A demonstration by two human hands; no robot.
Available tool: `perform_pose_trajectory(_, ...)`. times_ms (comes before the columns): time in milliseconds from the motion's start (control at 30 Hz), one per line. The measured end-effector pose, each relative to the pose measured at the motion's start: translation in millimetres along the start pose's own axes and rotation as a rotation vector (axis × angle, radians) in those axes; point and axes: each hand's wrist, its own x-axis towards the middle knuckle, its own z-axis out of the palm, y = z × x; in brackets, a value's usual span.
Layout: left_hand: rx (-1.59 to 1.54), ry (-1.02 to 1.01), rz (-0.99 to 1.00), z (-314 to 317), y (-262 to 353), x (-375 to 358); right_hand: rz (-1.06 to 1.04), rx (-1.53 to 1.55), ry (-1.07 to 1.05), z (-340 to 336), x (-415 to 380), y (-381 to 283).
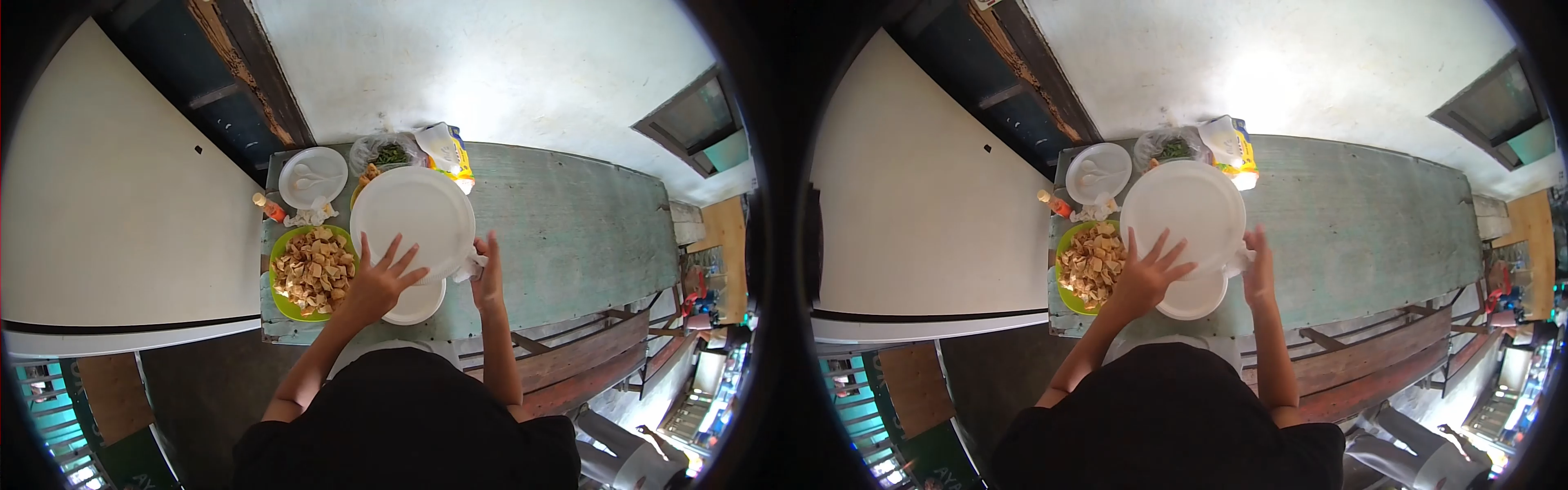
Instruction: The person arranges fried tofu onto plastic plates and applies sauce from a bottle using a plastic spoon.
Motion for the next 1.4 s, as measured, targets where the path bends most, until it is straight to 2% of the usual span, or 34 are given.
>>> perform_pose_trajectory(67,0.003,-0.065,0.039,8.0,0.7,-5.5,-0.12,-0.586,0.056,-0.6,0.1,7.9)
perform_pose_trajectory(100,0.035,-0.012,0.033,1.8,4.5,-4.7,-0.161,-0.577,0.144,2.7,-1.7,12.2)
perform_pose_trajectory(167,0.071,0.041,0.024,2.7,5.2,-7.7,-0.18,-0.507,0.162,-3.1,-0.3,19.5)
perform_pose_trajectory(233,-0.536,0.696,-0.207,11.1,0.5,-11.4,-0.199,-0.439,0.174,-6.1,-0.6,22.0)
perform_pose_trajectory(267,-0.533,0.696,-0.208,13.1,-4.6,-13.9,-0.188,-0.421,0.151,-7.7,-2.4,22.1)
perform_pose_trajectory(333,-1.584,0.638,-0.52,6.4,-17.6,-16.6,-0.173,-0.403,0.129,-3.7,-7.1,20.5)
perform_pose_trajectory(367,-2.246,0.635,-0.42,4.3,-23.4,-20.6,-0.134,-0.519,0.098,0.5,-10.8,19.7)
perform_pose_trajectory(400,-2.245,0.642,-0.422,7.9,-28.9,-27.9,-0.094,-0.635,0.064,4.3,-12.9,19.6)
perform_pose_trajectory(433,-2.22,0.538,-0.696,13.3,-34.8,-34.6,-0.092,-0.636,0.059,5.0,-11.3,22.2)
perform_pose_trajectory(467,-2.171,0.425,-0.962,18.7,-39.2,-39.5,-0.148,-0.801,0.047,5.1,-7.7,25.6)
perform_pose_trajectory(500,-2.053,0.4,-1.077,20.3,-36.0,-33.0,-0.206,-0.965,0.034,5.4,-5.0,26.9)
perform_pose_trajectory(533,-2.052,0.403,-1.076,18.8,-33.9,-31.5,-0.207,-0.965,0.032,12.9,-7.5,16.9)
perform_pose_trajectory(600,-2.048,0.326,-1.034,16.0,-30.1,-30.6,-0.398,-0.97,0.34,26.3,-12.9,-8.9)
perform_pose_trajectory(633,-2.048,0.325,-1.033,17.2,-28.2,-30.2,-0.744,-1.003,0.368,24.5,-6.8,-8.9)
perform_pose_trajectory(667,-2.028,0.328,-1.033,19.1,-25.4,-30.1,-0.742,-1.005,0.372,26.7,-4.9,-12.8)
perform_pose_trajectory(733,-2.011,0.317,-1.033,25.3,-21.4,-31.1,-0.877,-1.218,0.124,33.7,-6.0,-24.9)
perform_pose_trajectory(767,-2.07,0.291,-1.045,30.5,-20.9,-31.8,-0.935,-1.165,0.026,45.4,-7.0,-22.9)
perform_pose_trajectory(833,-2.13,0.261,-1.051,31.2,-15.1,-27.1,-0.858,-1.095,-0.113,58.6,-10.8,-5.0)
perform_pose_trajectory(933,-2.096,0.294,-0.954,27.5,-9.4,-23.9,-0.665,-1.071,-0.411,66.2,-22.5,32.4)
perform_pose_trajectory(1000,-2.13,0.305,-0.837,47.1,-22.6,-39.1,-0.602,-1.09,-0.603,77.8,-36.5,37.4)
perform_pose_trajectory(1033,-2.129,0.311,-0.841,62.8,-32.7,-52.7,-0.599,-1.088,-0.608,78.9,-35.9,38.6)
perform_pose_trajectory(1100,-2.436,0.17,-0.623,91.4,-50.7,-76.0,-0.615,-1.054,-0.787,80.4,-31.4,38.7)
perform_pose_trajectory(1133,-2.439,0.167,-0.628,72.6,-41.0,-65.8,-0.61,-1.054,-0.784,80.7,-27.2,35.6)
perform_pose_trajectory(1200,-2.072,0.138,-0.93,35.6,-19.7,-45.5,-0.726,-1.181,-0.703,84.0,-11.2,25.5)
perform_pose_trajectory(1233,-2.071,0.135,-0.931,31.1,-13.9,-41.1,-0.932,-1.194,-0.626,87.7,-0.6,23.2)
perform_pose_trajectory(1267,-2.011,0.157,-0.989,28.2,-9.3,-36.8,-0.933,-1.193,-0.625,89.3,7.7,20.3)
perform_pose_trajectory(1300,-1.951,0.181,-1.046,27.1,-7.6,-34.8,-1.002,-1.263,-0.521,89.6,14.8,16.9)
perform_pose_trajectory(1333,-1.95,0.183,-1.043,30.5,-8.9,-36.6,-1.07,-1.329,-0.414,89.3,20.6,14.0)
perform_pose_trajectory(1367,-1.947,0.183,-1.0,37.3,-10.6,-40.7,-1.071,-1.329,-0.416,88.4,24.7,11.7)
perform_pose_trajectory(1400,-1.944,0.184,-0.958,39.2,-11.0,-42.4,-1.083,-1.372,-0.295,86.5,27.9,9.9)
